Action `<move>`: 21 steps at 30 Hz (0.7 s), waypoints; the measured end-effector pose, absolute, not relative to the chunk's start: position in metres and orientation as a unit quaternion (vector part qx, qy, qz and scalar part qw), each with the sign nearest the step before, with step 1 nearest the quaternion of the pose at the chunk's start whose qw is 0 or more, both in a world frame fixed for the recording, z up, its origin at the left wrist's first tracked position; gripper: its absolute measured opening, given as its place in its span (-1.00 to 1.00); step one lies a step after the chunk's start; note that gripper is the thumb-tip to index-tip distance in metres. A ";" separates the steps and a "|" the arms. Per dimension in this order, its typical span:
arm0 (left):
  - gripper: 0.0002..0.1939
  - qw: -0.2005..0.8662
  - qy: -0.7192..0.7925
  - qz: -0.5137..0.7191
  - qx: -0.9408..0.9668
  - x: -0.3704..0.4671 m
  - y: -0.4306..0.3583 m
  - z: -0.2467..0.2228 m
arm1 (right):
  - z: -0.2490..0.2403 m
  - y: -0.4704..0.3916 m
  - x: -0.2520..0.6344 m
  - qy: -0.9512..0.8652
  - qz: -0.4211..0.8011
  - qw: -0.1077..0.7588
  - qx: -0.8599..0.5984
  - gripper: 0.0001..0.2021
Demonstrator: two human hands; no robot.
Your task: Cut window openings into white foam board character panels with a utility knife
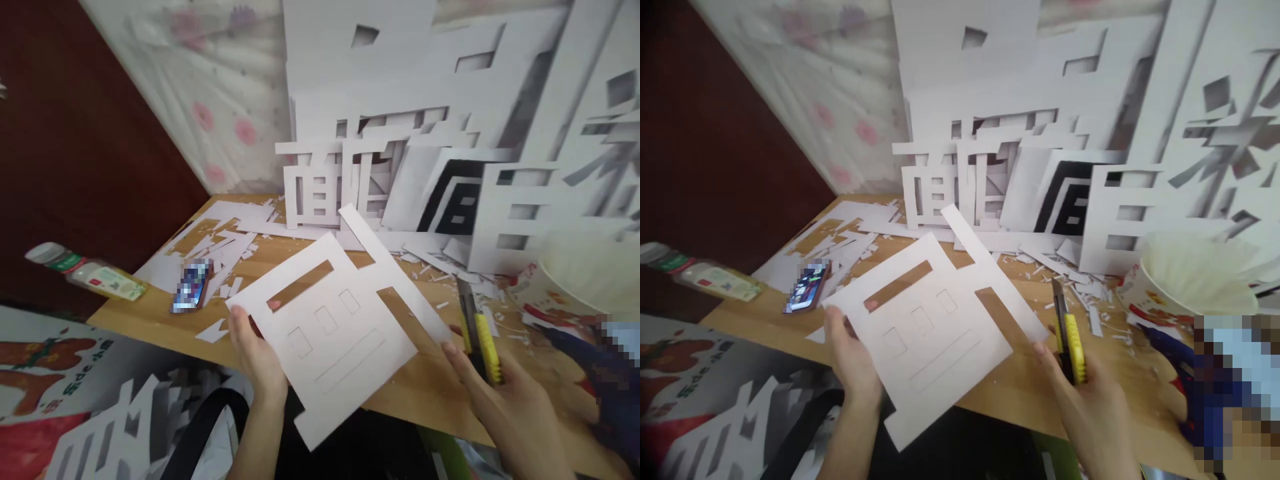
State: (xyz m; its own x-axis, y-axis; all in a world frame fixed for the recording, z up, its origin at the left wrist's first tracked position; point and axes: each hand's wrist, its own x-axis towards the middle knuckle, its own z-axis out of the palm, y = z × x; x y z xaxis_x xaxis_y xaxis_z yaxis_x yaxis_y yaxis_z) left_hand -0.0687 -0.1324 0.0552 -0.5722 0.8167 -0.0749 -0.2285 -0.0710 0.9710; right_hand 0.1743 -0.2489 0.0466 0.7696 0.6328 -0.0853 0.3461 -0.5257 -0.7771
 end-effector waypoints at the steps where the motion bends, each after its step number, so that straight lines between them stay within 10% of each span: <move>1: -0.45 0.366 0.588 0.676 0.253 -0.071 -0.134 0.054 | 0.046 -0.249 0.173 -0.290 0.197 0.385 -0.854 -0.47; 21: -0.58 0.716 0.348 0.599 0.084 -0.111 -0.132 0.046 | 0.055 -0.245 0.143 -0.058 0.478 0.671 -0.564 -0.55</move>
